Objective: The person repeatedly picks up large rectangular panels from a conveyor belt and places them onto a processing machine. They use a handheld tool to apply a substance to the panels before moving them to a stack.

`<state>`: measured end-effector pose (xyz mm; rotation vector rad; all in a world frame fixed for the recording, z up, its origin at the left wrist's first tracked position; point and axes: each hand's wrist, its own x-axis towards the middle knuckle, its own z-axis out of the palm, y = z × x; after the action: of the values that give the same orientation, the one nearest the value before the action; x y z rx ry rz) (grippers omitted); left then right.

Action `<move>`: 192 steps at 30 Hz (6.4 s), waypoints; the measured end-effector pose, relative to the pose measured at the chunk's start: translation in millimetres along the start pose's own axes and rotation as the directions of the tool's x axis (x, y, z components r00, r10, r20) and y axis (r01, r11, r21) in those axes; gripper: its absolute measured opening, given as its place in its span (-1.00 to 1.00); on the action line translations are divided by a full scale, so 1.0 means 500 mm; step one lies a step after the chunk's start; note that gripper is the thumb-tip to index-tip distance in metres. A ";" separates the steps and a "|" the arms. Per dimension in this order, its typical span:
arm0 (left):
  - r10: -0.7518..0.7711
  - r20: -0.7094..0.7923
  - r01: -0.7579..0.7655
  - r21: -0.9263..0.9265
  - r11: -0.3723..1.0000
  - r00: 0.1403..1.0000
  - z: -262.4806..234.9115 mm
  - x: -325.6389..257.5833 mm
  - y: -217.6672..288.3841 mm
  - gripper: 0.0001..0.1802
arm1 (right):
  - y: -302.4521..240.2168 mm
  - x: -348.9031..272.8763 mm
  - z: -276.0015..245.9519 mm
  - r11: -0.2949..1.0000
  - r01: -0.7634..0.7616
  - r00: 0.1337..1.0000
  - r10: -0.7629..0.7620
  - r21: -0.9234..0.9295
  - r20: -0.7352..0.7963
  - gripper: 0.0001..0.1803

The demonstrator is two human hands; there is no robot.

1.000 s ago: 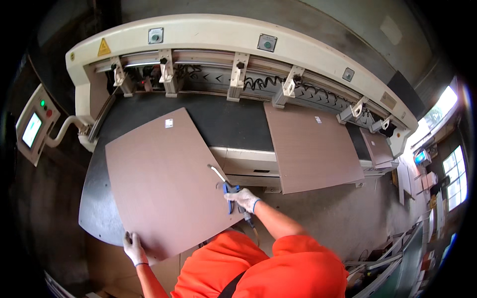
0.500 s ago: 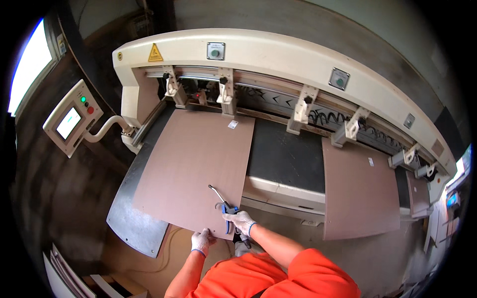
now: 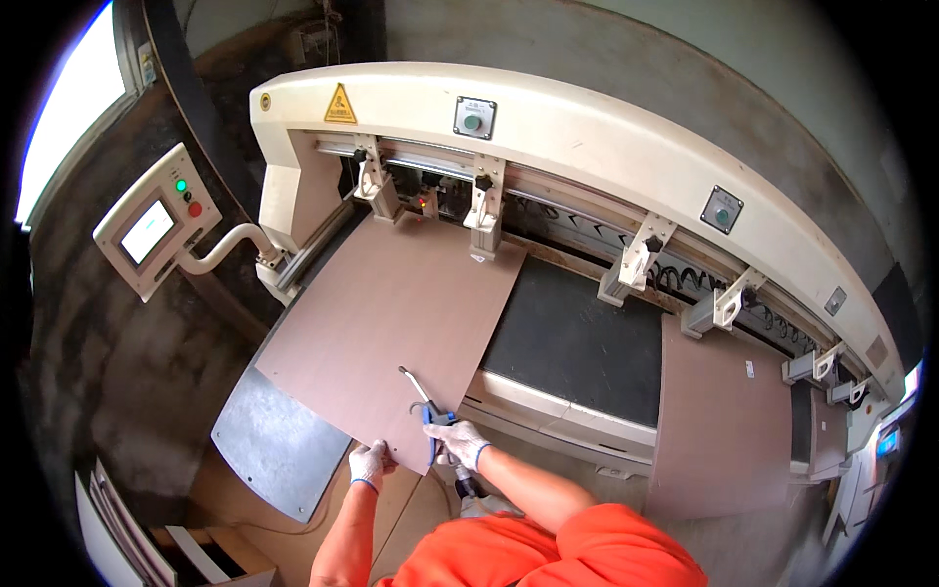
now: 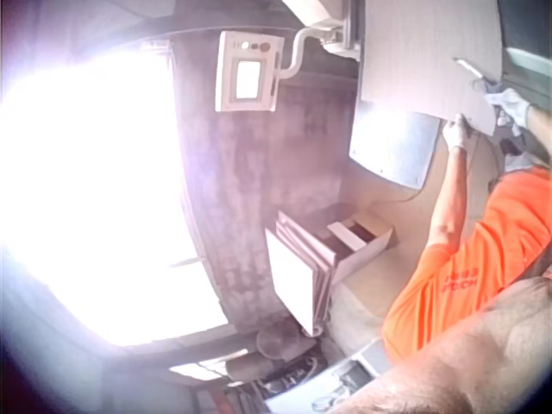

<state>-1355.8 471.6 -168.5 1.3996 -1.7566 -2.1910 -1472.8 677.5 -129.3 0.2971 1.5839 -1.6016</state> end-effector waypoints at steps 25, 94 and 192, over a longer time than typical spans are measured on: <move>-0.248 -0.188 0.296 0.792 0.534 0.950 -0.416 -0.327 -0.725 -0.70 | -0.519 -0.160 -0.011 0.041 0.052 0.335 -0.942 -0.998 -0.021 -0.68; -0.567 -0.671 0.398 -0.411 0.820 0.477 0.316 -1.416 -1.535 -0.36 | 0.829 -0.792 -0.202 -0.087 0.822 0.471 0.659 -0.563 0.586 -0.75; -0.105 0.020 0.105 -0.349 0.931 0.994 0.255 -0.111 -0.179 -0.58 | 0.360 -0.630 -0.559 0.935 0.109 0.918 -0.224 -0.336 -0.327 -0.58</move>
<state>-1357.8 632.4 -207.2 1.4296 -1.2303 -2.4028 -1261.2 1081.3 -89.4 0.3015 2.1709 -1.4468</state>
